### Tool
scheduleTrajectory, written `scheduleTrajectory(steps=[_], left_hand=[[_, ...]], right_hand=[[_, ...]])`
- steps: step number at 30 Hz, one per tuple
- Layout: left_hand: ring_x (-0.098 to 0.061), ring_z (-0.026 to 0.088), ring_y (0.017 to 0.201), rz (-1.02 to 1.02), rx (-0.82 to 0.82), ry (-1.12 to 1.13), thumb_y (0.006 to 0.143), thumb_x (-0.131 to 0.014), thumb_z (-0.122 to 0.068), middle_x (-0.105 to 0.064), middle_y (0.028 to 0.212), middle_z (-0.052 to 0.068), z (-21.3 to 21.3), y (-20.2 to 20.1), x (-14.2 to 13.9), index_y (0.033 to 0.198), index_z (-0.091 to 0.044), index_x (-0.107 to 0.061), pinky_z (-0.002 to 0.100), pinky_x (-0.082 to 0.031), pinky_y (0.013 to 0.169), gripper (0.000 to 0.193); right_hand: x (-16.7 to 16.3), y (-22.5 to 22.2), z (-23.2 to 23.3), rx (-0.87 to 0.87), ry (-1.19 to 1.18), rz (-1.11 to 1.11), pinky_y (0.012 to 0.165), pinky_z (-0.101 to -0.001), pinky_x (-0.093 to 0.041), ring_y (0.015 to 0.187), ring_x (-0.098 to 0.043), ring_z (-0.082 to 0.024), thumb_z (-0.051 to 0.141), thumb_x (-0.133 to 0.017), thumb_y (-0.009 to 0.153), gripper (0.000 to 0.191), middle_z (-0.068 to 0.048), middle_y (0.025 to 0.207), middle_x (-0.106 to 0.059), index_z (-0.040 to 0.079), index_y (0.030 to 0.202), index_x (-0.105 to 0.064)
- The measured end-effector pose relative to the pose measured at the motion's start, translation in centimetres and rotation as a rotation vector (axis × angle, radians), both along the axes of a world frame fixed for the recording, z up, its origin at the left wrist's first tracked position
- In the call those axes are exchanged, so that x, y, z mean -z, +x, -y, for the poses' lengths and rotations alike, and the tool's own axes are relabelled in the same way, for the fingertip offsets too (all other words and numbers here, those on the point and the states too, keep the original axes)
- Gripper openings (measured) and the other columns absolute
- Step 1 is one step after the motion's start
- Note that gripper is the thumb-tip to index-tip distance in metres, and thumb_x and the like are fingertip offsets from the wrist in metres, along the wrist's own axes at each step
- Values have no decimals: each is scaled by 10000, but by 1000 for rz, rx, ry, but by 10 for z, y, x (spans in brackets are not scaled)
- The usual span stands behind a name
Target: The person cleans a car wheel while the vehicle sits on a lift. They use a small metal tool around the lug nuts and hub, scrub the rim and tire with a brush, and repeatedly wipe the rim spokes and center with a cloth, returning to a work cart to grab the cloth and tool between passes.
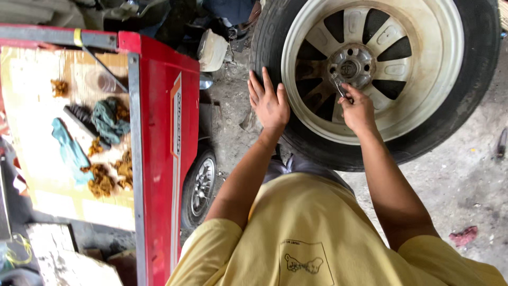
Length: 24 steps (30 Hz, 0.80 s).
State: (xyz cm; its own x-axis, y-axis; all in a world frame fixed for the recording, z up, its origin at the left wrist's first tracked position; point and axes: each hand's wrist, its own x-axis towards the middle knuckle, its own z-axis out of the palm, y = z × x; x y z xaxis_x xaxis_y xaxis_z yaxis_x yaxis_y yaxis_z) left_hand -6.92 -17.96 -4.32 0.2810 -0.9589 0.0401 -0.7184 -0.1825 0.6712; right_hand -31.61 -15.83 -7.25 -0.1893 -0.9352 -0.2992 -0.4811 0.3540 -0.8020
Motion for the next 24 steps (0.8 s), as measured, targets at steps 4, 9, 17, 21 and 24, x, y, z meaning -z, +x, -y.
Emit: scheduleTrajectory(steps=[4,9,17,21,24], left_hand=[[-241,422,1556,-165,-9,-26,1044,-406,-378,-272,1695,204,7,17,1,1577,-158,-452,528,-205,1254,579],[-403,360,1548,-612,81,-97,1151,-303,-473,-459,1642,207,3,81,10,1543,-124,-502,509,-268,1299,561],[-554,303,1355,-810,-290,-14,1057,-333,-529,-605,1454,156,-92,173,-12,1541,-137,-478,472,-417,1106,640],[-585,282,1330,-834,-380,-160,1081,-335,-523,-633,1425,142,-114,225,-2,1518,-122,-513,455,-440,1100,619],[-604,277,1309,-838,-406,-265,1104,-348,-486,-653,1407,142,-134,273,8,1507,-114,-538,432,-436,1112,581]], right_hand=[[-16,-10,-3,-21,5,113,504,-241,-470,584,-610,-116,22,-707,950,430,-72,1048,-750,96,1373,-686],[-14,-1,0,-11,66,470,456,-230,-387,569,-569,-70,-16,-737,874,569,-46,945,-710,67,1424,-620],[-26,47,28,-237,81,698,512,-198,-423,618,-554,-62,-7,-582,997,424,-78,976,-728,38,1417,-608],[-48,109,49,-390,55,638,516,-200,-416,611,-535,-61,-28,-572,1001,429,-84,1002,-723,30,1425,-613],[-62,177,56,-503,46,584,513,-205,-405,608,-522,-57,-32,-577,1013,425,-86,1010,-728,23,1432,-616]])
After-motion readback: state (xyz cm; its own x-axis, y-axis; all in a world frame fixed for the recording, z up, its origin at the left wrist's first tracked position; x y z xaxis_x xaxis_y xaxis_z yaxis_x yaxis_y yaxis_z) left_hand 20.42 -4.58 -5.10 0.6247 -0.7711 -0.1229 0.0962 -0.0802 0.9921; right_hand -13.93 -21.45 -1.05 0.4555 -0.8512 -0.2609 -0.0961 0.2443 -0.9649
